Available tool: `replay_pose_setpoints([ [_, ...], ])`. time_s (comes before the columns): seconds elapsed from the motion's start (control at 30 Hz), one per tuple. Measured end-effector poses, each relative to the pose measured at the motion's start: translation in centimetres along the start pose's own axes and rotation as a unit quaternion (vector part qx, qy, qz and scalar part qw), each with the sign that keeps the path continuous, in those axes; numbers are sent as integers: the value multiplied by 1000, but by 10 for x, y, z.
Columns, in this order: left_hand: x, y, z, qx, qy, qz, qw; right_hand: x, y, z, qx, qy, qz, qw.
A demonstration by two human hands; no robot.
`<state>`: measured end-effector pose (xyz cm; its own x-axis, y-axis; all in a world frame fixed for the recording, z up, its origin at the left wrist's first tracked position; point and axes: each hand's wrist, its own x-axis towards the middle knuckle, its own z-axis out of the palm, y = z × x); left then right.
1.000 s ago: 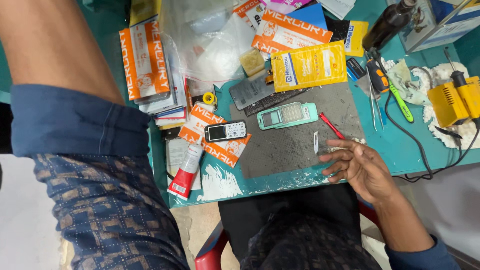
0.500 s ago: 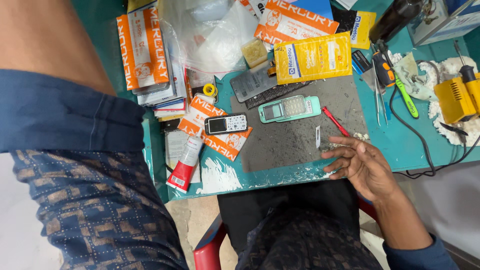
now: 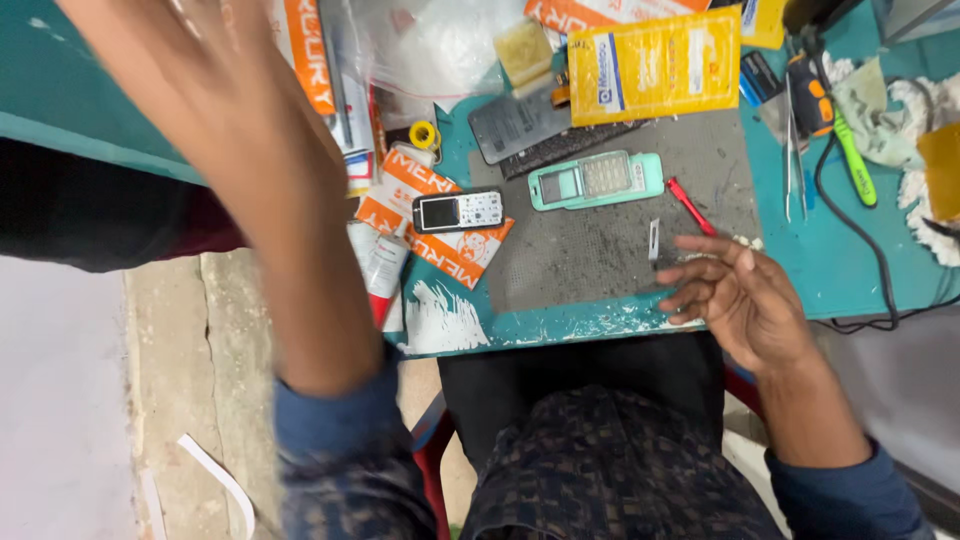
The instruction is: The person repairs a feature phone at a workbench. They pry open the phone casing, remove the battery and internal board, work on the components with a screwdriver and tweezers, reassemble the phone, and apply liquid from a bottle onto the board.
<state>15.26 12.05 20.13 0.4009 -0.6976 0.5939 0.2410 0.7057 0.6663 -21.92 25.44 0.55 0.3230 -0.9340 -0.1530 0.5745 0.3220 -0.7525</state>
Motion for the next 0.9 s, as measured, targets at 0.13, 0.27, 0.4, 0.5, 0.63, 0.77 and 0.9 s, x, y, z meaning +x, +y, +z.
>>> replay_pose_setpoints([
  [0.13,-138,5,-31,102,-77,-168,978,18,-12,30,-234,41,-42,971],
  [0.27,-235,10,-58,278,-116,-238,923,55,-21,66,-634,14,-197,748],
  [0.4,-246,26,-58,381,-175,-228,879,99,-27,82,-809,-71,-287,509],
  [0.5,-223,24,-64,461,-237,-141,843,116,-28,81,-812,-99,-236,524],
  [0.63,-176,-9,-85,542,-330,-63,770,109,-33,77,-845,-90,-181,495],
  [0.77,-137,-48,-92,570,-404,49,713,95,-43,77,-858,-63,-230,456],
  [0.9,-122,-60,-89,566,-464,-27,681,67,-55,76,-759,-12,-215,614],
])
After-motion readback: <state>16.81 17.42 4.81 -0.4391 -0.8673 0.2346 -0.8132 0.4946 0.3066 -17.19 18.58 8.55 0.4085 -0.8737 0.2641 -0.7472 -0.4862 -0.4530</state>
